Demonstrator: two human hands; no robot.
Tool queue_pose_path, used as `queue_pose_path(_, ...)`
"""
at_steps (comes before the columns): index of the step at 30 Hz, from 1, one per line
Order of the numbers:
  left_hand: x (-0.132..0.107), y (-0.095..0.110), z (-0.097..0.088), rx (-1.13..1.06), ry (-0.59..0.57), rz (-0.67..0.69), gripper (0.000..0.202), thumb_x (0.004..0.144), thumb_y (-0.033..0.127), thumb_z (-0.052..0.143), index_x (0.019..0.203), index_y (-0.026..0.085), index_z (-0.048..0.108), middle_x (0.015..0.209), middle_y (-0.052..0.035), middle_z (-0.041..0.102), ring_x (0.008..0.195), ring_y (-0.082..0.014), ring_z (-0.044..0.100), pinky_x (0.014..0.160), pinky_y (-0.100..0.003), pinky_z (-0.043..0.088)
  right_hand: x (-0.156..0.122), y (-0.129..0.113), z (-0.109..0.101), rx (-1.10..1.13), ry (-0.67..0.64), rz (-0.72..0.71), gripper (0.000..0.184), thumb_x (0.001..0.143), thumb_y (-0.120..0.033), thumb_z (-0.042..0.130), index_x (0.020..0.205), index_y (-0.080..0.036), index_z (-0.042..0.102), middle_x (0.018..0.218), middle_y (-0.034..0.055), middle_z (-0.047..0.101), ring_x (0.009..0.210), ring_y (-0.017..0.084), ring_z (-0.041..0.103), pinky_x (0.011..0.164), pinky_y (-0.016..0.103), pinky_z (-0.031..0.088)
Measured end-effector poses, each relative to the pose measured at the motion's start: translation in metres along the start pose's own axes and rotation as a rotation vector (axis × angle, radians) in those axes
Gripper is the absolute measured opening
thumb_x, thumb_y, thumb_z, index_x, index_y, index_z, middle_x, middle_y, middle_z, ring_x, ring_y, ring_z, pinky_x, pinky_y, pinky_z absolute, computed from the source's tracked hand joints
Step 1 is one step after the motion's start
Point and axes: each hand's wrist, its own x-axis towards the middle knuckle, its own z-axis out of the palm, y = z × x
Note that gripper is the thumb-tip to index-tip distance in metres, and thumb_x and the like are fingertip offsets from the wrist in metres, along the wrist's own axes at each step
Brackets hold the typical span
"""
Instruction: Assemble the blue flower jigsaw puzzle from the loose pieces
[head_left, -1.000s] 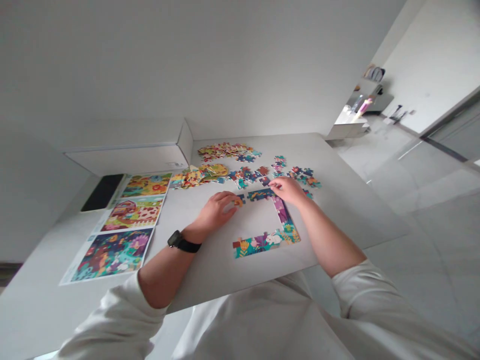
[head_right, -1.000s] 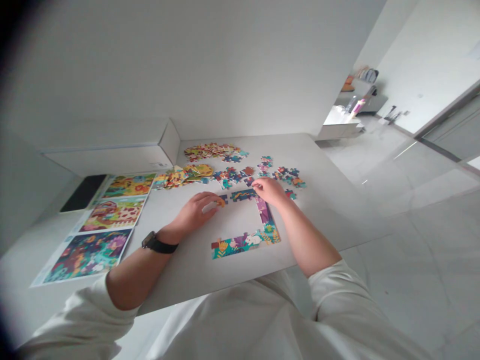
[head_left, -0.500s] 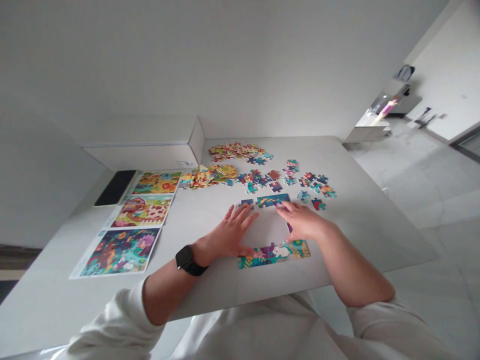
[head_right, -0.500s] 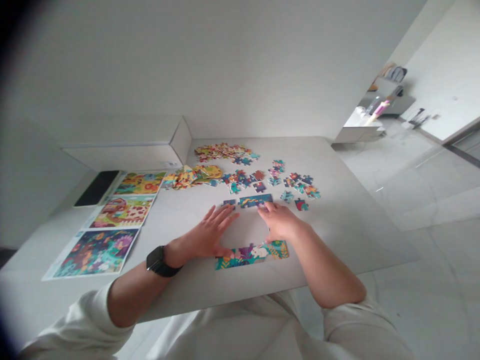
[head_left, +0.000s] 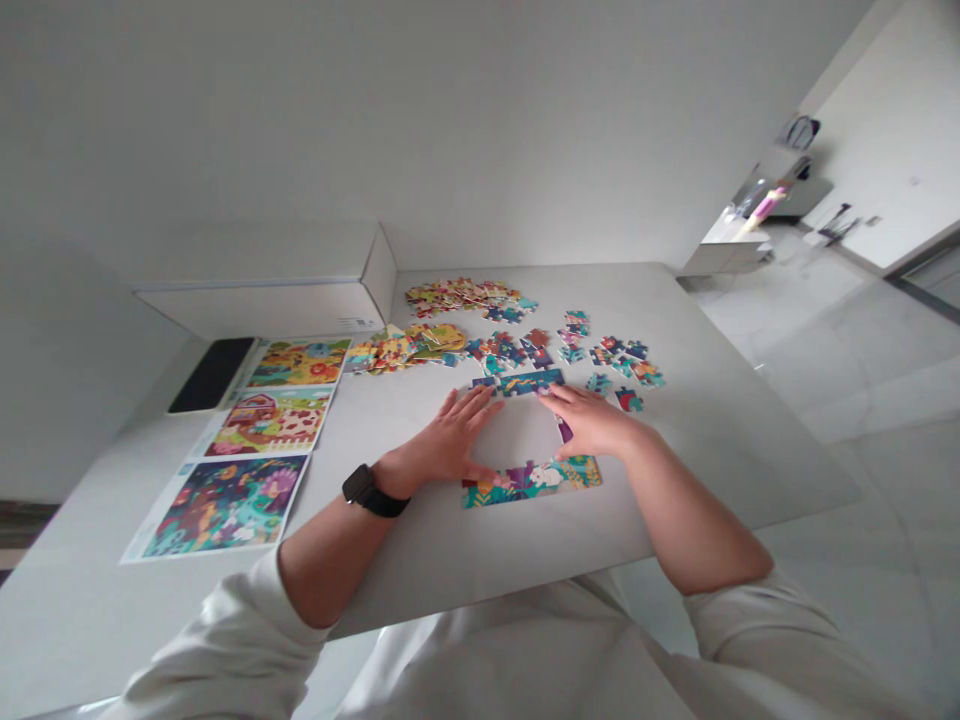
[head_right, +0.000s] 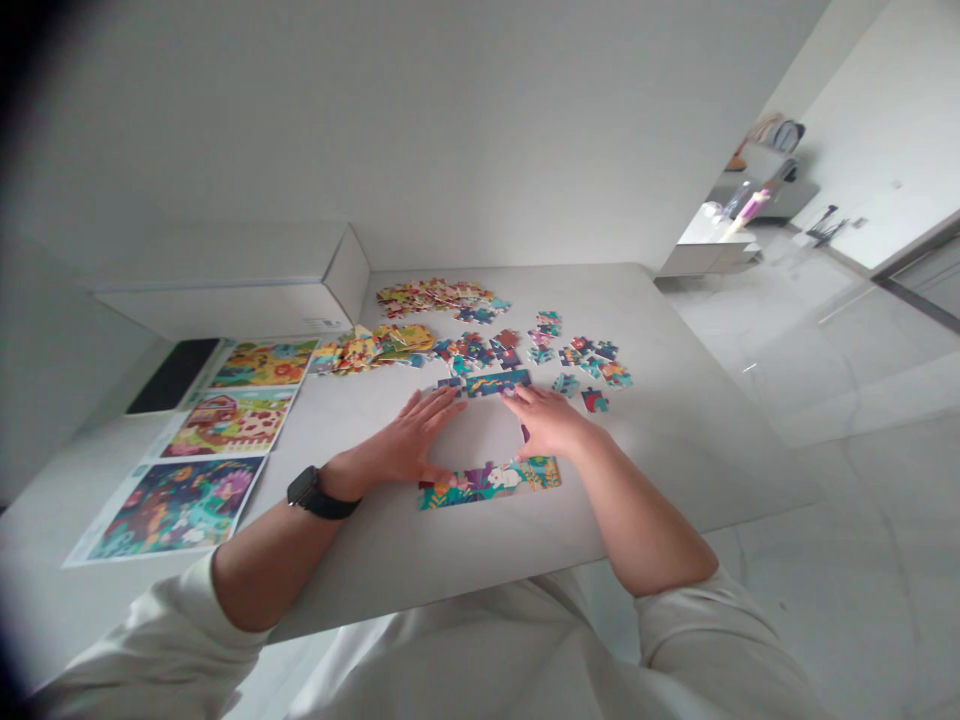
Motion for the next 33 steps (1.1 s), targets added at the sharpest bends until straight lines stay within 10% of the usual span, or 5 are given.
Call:
queue_pose_path(9, 0.000, -0.001, 0.000, 0.002, 0.013, -0.006, 0.119, 0.081, 0.086, 0.074, 0.174, 0.021, 0.038, 0.182, -0.0228, 0.026, 0.168, -0.0470, 0.026, 0.135, -0.075, 0.006, 0.003, 0.009, -0.001, 0.039, 0.042, -0.038, 0.117, 0.066, -0.052, 0.101, 0.169, -0.028, 0.051, 0.177, 0.0150, 0.042, 0.160, 0.042, 0.045, 0.130, 0.051, 0.041)
queue_pose_path(16, 0.000, -0.010, 0.003, -0.052, 0.245, -0.109, 0.070, 0.103, 0.061, 0.062, 0.160, 0.022, 0.054, 0.170, -0.0195, 0.050, 0.162, -0.0378, 0.041, 0.136, -0.070, 0.017, 0.015, 0.032, -0.017, 0.065, 0.412, 0.177, 0.053, 0.102, -0.036, 0.065, 0.153, -0.021, 0.068, 0.154, 0.0159, 0.067, 0.144, 0.035, 0.061, 0.127, 0.052, 0.044)
queue_pose_path(33, 0.000, -0.017, 0.006, -0.193, 0.501, -0.090, 0.047, 0.107, 0.042, 0.059, 0.149, 0.023, 0.060, 0.153, -0.0163, 0.062, 0.146, -0.0316, 0.059, 0.125, -0.052, 0.049, 0.037, 0.063, -0.007, -0.020, 0.490, 0.398, 0.041, 0.099, -0.026, 0.065, 0.138, -0.019, 0.074, 0.140, 0.0157, 0.075, 0.132, 0.035, 0.067, 0.119, 0.053, 0.047)
